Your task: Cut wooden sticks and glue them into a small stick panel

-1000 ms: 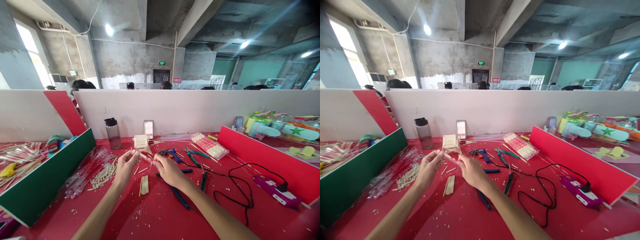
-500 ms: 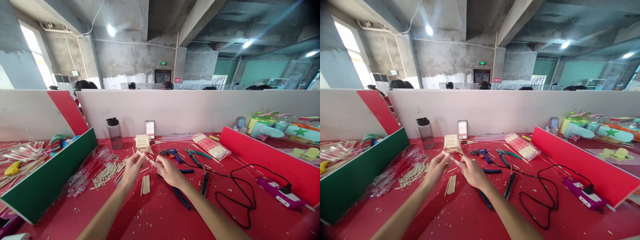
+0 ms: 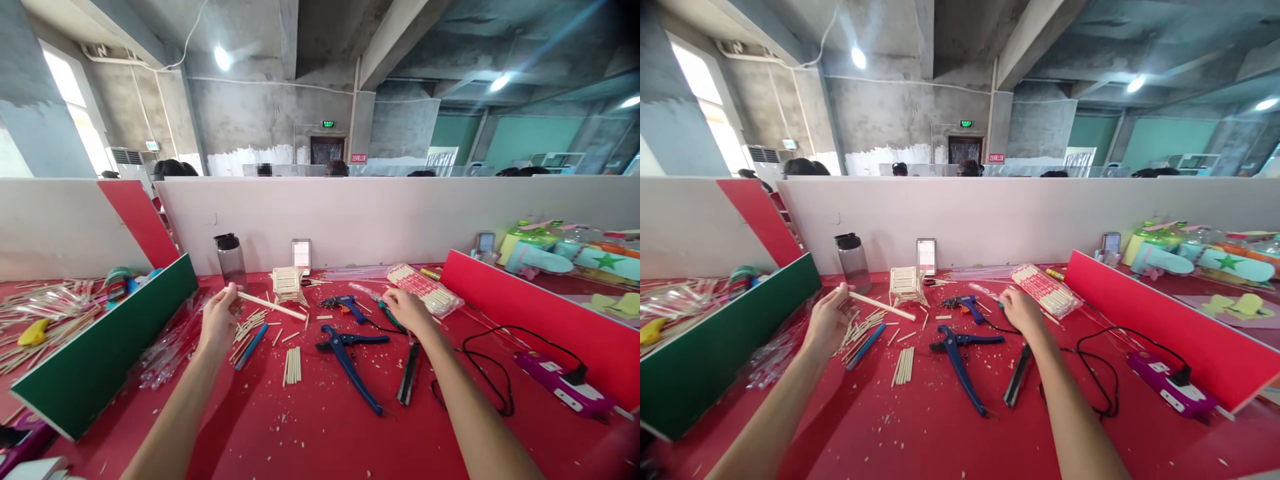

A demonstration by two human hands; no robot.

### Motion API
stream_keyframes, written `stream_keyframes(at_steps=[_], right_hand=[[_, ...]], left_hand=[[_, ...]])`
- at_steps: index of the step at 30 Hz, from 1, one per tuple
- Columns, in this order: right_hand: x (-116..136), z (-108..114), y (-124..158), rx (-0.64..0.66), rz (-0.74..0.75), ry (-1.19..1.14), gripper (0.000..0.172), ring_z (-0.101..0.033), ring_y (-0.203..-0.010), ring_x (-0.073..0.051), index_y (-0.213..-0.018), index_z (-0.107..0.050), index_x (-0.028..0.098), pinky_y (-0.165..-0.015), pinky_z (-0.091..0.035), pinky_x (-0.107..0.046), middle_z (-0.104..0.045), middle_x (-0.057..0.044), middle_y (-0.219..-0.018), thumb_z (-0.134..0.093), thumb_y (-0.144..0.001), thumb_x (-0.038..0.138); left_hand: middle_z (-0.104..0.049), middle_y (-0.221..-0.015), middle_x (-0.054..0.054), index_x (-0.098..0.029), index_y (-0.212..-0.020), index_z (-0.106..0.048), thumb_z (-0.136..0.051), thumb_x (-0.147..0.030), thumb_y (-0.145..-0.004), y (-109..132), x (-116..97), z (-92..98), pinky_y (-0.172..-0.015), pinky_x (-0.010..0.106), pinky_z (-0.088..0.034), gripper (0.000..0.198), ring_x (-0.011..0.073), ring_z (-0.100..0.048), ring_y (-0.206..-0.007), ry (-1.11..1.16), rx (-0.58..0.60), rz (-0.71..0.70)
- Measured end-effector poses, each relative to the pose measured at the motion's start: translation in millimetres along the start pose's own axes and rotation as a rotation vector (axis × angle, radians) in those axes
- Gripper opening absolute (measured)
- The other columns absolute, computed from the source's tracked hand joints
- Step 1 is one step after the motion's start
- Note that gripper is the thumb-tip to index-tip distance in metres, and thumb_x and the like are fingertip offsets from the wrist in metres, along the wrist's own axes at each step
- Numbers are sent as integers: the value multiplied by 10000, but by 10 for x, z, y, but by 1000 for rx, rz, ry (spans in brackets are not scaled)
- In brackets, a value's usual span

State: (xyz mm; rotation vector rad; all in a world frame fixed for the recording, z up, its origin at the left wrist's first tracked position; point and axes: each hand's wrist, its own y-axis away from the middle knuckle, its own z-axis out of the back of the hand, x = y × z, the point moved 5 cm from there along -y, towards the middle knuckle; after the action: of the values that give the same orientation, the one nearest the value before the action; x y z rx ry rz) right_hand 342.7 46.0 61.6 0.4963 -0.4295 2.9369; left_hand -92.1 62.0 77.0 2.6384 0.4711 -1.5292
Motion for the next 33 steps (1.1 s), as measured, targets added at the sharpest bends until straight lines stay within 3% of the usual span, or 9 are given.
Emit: stream_keyframes(at_steps=[4, 7, 9, 12, 15, 18, 21, 25, 33], right_hand=[[-365, 19, -75, -26, -178, 176, 277, -649, -1034, -316, -1085, -702, 173, -791, -451, -344, -714, -180, -1102, -470, -946, 233], [-210, 56, -51, -114, -137, 131, 358, -601, -1142, -351, -1251, -627, 138, -883, -461, -398, -654, -219, -1235, -535, -924, 250], [129, 61, 24, -147, 24, -78, 340, -638, -1097, -277, -1252, -620, 165, -916, -470, -352, -685, -169, -1200, -514, -947, 270], [848, -73, 291, 93, 325, -465, 335, -701, -893, -222, -1177, -649, 212, -778, -519, -308, -743, -85, -1027, -489, -970, 422], [1489, -227, 659, 310, 532, -587, 405, -696, -817, -187, -1280, -592, 261, -727, -505, -276, -747, -34, -965, -607, -917, 439], [1799, -332, 881, 347, 599, -599, 414, -684, -821, -173, -1292, -574, 277, -733, -484, -262, -737, -17, -914, -663, -890, 317], [1844, -412, 941, 378, 606, -624, 391, -669, -777, -148, -1264, -574, 287, -709, -472, -242, -705, 5, -853, -628, -886, 203], [1791, -513, 949, 471, 591, -679, 498, -639, -727, -131, -1310, -492, 282, -653, -458, -215, -646, 31, -794, -596, -846, 133], [1864, -529, 1006, 448, 565, -723, 453, -630, -771, -148, -1286, -474, 288, -670, -441, -228, -638, 26, -826, -617, -865, 203]], left_hand=[[-611, -639, -20, -120, -814, -713, -909, -445, -542, 96, 180, -134, -516, 165, -445, 467, 84, -556, -553, -210, 189, 180], [-562, -615, -40, -129, -754, -677, -889, -482, -579, 166, 249, -216, -525, 170, -428, 447, 75, -516, -535, -301, 301, 174], [-522, -604, -52, -137, -709, -641, -850, -507, -642, 193, 268, -257, -518, 171, -399, 430, 68, -479, -526, -354, 369, 132], [-526, -634, -46, -141, -734, -631, -788, -538, -718, 215, 312, -298, -544, 181, -392, 427, 81, -480, -563, -428, 445, 88], [-540, -656, -39, -143, -748, -625, -770, -541, -732, 237, 386, -336, -587, 191, -405, 424, 95, -495, -598, -481, 488, 80], [-540, -644, -38, -144, -736, -620, -756, -549, -737, 279, 453, -390, -589, 197, -394, 428, 100, -485, -594, -515, 528, 76], [-540, -638, -42, -142, -748, -628, -738, -547, -754, 327, 483, -437, -589, 202, -385, 420, 98, -476, -583, -540, 571, 73], [-508, -605, -54, -149, -710, -601, -735, -537, -753, 354, 467, -443, -566, 204, -360, 413, 92, -446, -557, -565, 566, 62], [-499, -595, -51, -162, -691, -569, -681, -616, -747, 388, 465, -502, -573, 226, -371, 471, 106, -461, -554, -651, 595, 35]])
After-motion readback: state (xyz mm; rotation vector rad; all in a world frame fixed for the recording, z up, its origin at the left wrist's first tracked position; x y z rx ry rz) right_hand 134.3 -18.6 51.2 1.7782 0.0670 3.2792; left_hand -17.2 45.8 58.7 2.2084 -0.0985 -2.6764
